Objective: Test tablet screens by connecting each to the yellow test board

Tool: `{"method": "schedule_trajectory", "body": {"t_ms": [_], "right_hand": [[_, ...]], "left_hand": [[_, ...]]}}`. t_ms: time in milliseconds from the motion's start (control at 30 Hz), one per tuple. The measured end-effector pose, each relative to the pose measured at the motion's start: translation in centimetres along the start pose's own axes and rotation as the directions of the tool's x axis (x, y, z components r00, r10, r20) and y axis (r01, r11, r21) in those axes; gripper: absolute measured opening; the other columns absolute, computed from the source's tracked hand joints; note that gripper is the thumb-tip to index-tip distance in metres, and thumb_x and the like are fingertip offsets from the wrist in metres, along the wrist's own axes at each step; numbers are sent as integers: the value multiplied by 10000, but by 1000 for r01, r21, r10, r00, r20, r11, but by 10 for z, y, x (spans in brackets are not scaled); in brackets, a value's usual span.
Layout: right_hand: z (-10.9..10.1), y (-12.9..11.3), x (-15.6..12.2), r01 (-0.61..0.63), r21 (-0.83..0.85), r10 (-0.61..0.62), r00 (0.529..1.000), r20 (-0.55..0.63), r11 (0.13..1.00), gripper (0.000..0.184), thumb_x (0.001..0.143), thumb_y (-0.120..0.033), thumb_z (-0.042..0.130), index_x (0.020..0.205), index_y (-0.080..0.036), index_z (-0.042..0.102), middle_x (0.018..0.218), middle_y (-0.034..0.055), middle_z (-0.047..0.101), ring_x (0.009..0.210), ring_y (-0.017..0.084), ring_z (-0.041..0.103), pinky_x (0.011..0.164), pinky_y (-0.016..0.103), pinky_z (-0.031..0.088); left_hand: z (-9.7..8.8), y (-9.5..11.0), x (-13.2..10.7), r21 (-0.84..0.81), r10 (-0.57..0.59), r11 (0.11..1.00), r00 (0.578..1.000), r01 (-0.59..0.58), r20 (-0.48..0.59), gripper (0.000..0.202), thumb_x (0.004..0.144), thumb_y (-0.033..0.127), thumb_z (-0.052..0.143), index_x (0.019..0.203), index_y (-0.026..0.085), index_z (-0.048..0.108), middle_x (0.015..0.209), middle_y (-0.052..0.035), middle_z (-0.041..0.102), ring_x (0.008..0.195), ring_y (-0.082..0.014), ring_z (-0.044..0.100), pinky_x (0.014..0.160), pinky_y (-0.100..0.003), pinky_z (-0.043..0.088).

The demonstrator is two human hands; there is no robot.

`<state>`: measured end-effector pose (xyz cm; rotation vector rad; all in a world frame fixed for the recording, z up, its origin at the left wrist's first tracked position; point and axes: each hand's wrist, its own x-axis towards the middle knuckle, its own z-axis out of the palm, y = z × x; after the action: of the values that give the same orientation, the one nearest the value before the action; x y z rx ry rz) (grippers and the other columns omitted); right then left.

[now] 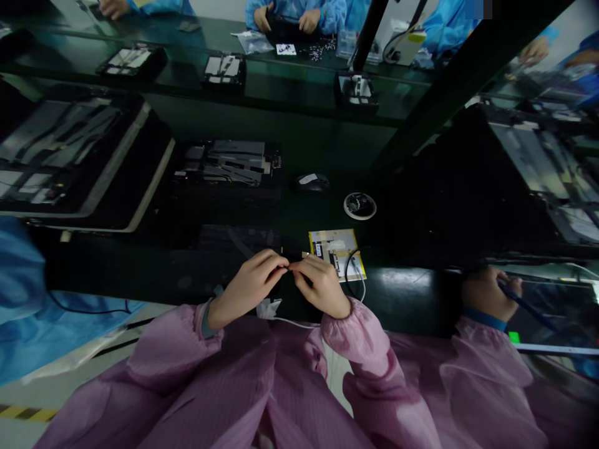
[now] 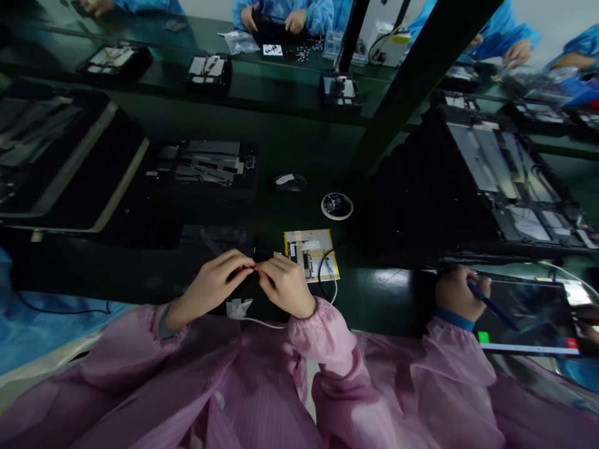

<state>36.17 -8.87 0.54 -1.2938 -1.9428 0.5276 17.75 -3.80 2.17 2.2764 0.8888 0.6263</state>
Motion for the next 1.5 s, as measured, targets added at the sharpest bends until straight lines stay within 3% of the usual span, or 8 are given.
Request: {"method": "schedule_trajectory", "body": {"t_ms": [333, 600, 867, 967, 1200, 1333, 1400, 1500], "right_hand": [[5, 0, 0, -52, -79, 50, 998, -33, 996, 148, 907, -169, 481, 864, -200, 619, 777, 38, 633, 743, 166, 560, 711, 303, 458], [6, 2, -1, -12, -162, 11, 1000, -12, 987, 142, 891, -148, 480, 823, -196, 594, 752, 30, 612, 734, 163, 529, 707, 299, 428], [13, 9, -2, -9, -218, 2, 999, -33, 976, 176, 834, -133, 485, 686, -211, 536, 648, 4, 522, 689, 164, 467, 650, 291, 371], [12, 11, -2, -19, -176, 18, 1000, -8, 984, 170, 851, -130, 484, 720, -209, 559, 658, 4, 544, 695, 162, 478, 668, 287, 386], [-11, 6, -7, -56, -109, 61, 997, 45, 992, 145, 943, -256, 510, 896, -199, 635, 822, 43, 657, 829, 184, 548, 770, 323, 433], [-34, 27, -14, -240, -129, 224, 966, -128, 962, 202, 965, -251, 447, 979, -198, 642, 906, 57, 664, 876, 189, 581, 795, 327, 458], [-40, 45, -18, -363, -265, 294, 918, -267, 893, 249, 961, -217, 406, 1008, -187, 649, 930, 82, 656, 889, 213, 572, 795, 348, 461], [-39, 68, -22, -394, -462, 284, 914, -290, 795, 271, 934, -188, 419, 1070, -165, 652, 982, 109, 644, 905, 237, 545, 802, 367, 463]], "left_hand": [[10, 1, -1, 113, 82, 991, 995, -76, -53, 92, 952, 152, 459, 939, 191, 542, 893, -23, 574, 843, -142, 577, 796, -290, 489], [16, 1, -2, 105, 83, 992, 991, -72, -101, 107, 948, 148, 460, 899, 190, 545, 862, -23, 589, 810, -148, 579, 755, -289, 490], [18, 1, -1, 47, 16, 999, 999, -14, -34, 152, 953, 163, 435, 878, 199, 563, 850, -20, 581, 804, -147, 576, 760, -290, 484], [15, -2, 2, 84, 4, 996, 1000, -4, 10, 118, 941, 174, 460, 942, 194, 577, 956, -46, 568, 882, -160, 578, 801, -296, 487], [11, -5, 8, 220, 135, 963, 985, -156, 107, 131, 947, 209, 464, 910, 183, 586, 896, -43, 592, 872, -200, 521, 830, -357, 464], [15, -5, 9, 173, 161, 970, 985, -170, 65, 133, 921, 167, 479, 847, 175, 589, 871, -44, 604, 868, -197, 503, 812, -354, 452], [18, -5, 8, 129, 169, 976, 984, -174, 48, 136, 902, 141, 484, 816, 179, 583, 853, -40, 607, 856, -191, 501, 801, -349, 450], [23, -5, 7, 86, 180, 979, 983, -184, 46, 143, 885, 122, 484, 789, 183, 572, 843, -34, 603, 848, -184, 504, 811, -351, 449]]}}
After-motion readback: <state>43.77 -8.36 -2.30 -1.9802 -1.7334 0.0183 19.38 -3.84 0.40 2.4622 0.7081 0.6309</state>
